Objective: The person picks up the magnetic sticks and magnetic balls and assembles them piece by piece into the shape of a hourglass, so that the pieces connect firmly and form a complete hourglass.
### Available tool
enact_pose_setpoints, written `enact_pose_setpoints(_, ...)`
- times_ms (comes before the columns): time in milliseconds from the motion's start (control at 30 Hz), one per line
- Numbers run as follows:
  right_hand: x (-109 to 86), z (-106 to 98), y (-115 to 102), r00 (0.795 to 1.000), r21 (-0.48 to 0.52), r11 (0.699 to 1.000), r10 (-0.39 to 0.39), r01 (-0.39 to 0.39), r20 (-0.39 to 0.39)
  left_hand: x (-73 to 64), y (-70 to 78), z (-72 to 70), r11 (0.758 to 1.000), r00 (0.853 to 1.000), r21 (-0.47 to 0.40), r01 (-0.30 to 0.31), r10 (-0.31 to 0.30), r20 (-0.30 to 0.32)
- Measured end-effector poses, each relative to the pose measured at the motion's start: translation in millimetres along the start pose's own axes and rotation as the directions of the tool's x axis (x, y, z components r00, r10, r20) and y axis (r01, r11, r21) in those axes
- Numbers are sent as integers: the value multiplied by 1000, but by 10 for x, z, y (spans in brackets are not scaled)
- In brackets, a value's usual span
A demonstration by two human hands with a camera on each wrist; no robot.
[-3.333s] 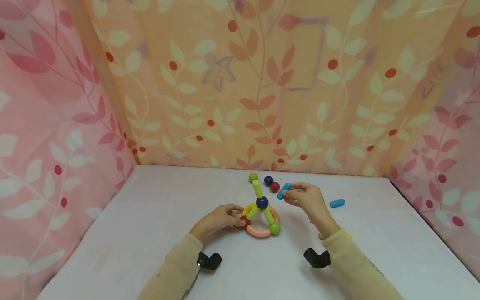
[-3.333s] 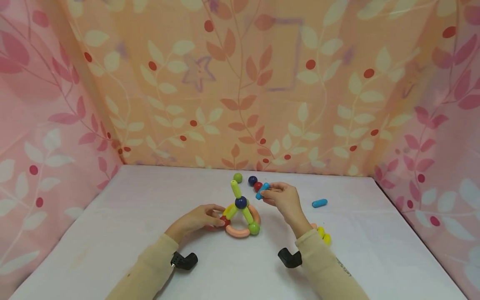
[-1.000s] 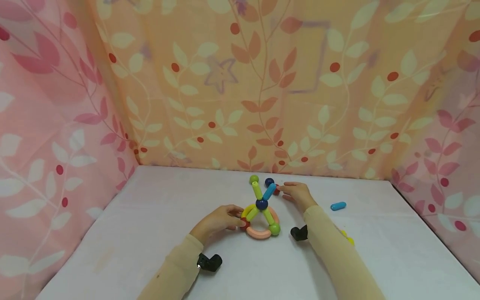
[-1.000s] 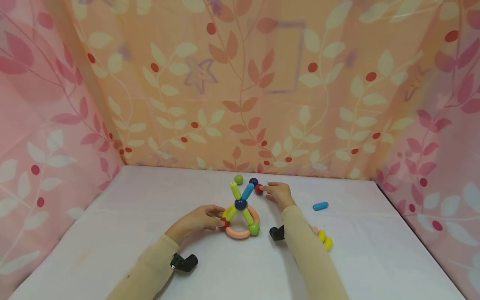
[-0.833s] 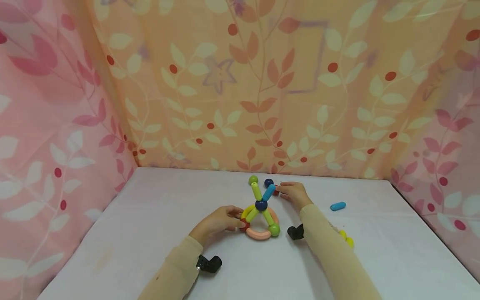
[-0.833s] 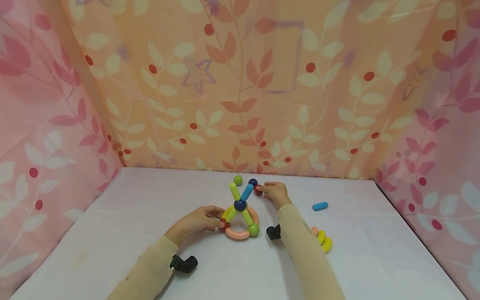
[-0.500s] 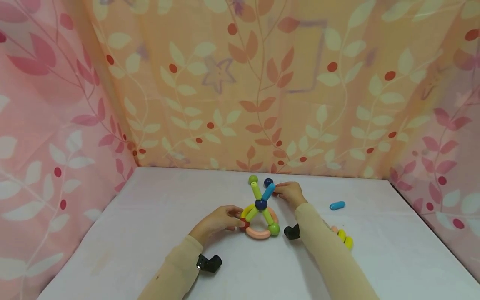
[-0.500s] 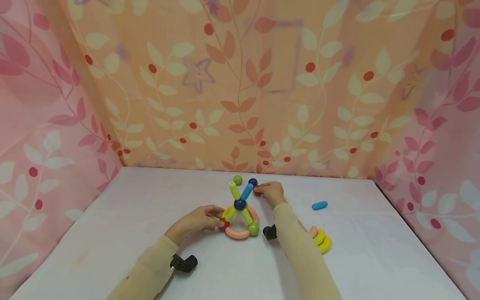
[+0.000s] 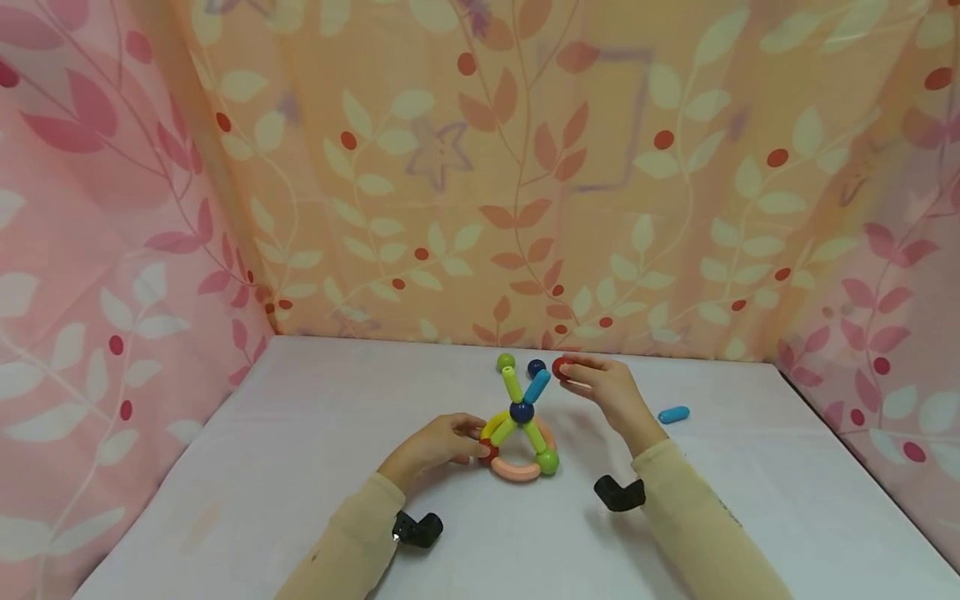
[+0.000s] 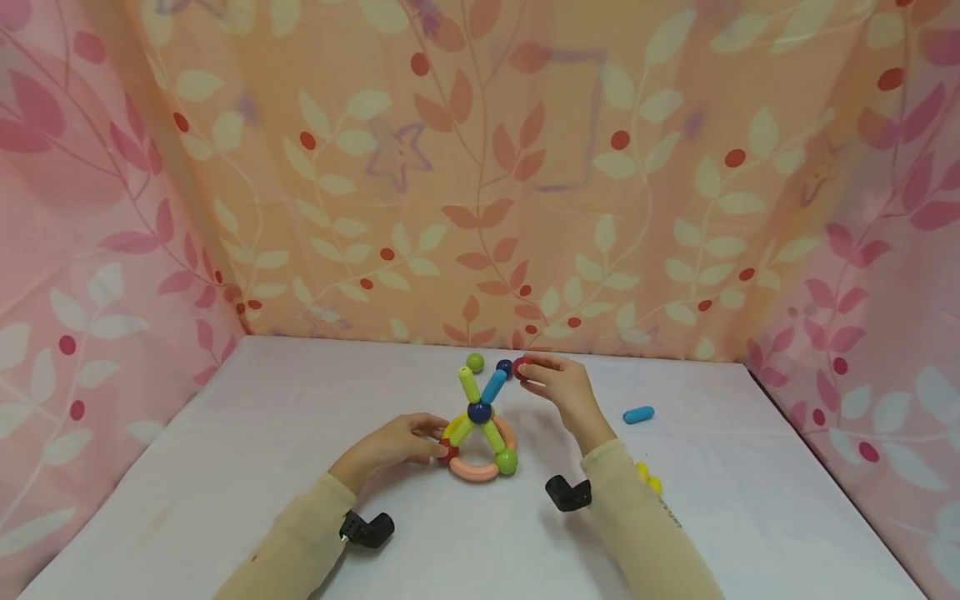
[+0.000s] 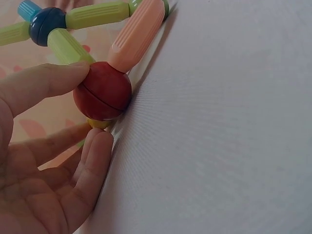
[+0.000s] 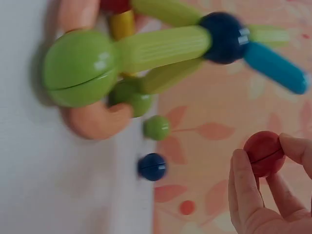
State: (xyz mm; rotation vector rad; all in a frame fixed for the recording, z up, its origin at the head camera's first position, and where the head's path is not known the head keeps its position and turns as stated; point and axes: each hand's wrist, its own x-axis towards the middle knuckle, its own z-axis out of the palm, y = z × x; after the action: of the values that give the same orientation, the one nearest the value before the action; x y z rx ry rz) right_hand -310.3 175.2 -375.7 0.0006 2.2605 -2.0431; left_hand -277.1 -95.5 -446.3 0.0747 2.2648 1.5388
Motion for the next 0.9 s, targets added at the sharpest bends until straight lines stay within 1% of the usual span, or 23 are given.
enact_pose_setpoints(67, -71, -32, -95, 998, 16, 998, -56, 55, 17, 8, 1, -3, 1000, 1000, 5, 6, -6, 0)
enact_pose_setpoints(133, -140, -43, -180, 995, 9, 995, -100, 99, 28, 14, 0, -7, 1000, 1000, 10, 4, -4, 3)
enact_pose_setpoints(233, -225, -34, -264, 987, -56, 987, -146, 150, 60, 12, -2, -12, 1000, 1000, 15, 1, -1, 7)
enact_pose_setpoints(333, -275, -7, -311, 985, -148, 974, -165, 171, 53, 4, -6, -8, 1000, 1000, 15, -2, 1, 6)
enact_pose_setpoints(400, -280, 4, -320, 986, -203, 965, -163, 167, 36, -4, -2, -3, 1000, 1000, 13, -4, 4, 7)
enact_pose_setpoints(467, -278, 18, -319, 987, -232, 959, -159, 161, 27, -9, -5, 2, 1000, 1000, 13, -5, 5, 8)
enact_pose_setpoints(633, -276, 50, -321, 987, -240, 957, -161, 162, 24, -11, -7, 1, 1000, 1000, 12, -5, 5, 11)
enact_pose_setpoints(767, -280, 80, -326, 980, -256, 946, -198, 198, 27, -6, -6, -4, 1000, 1000, 17, 2, -2, 7)
enact_pose_setpoints(900, -280, 103, -321, 970, -278, 929, -238, 243, 52, -2, -6, -11, 1000, 1000, 10, 3, -3, 5)
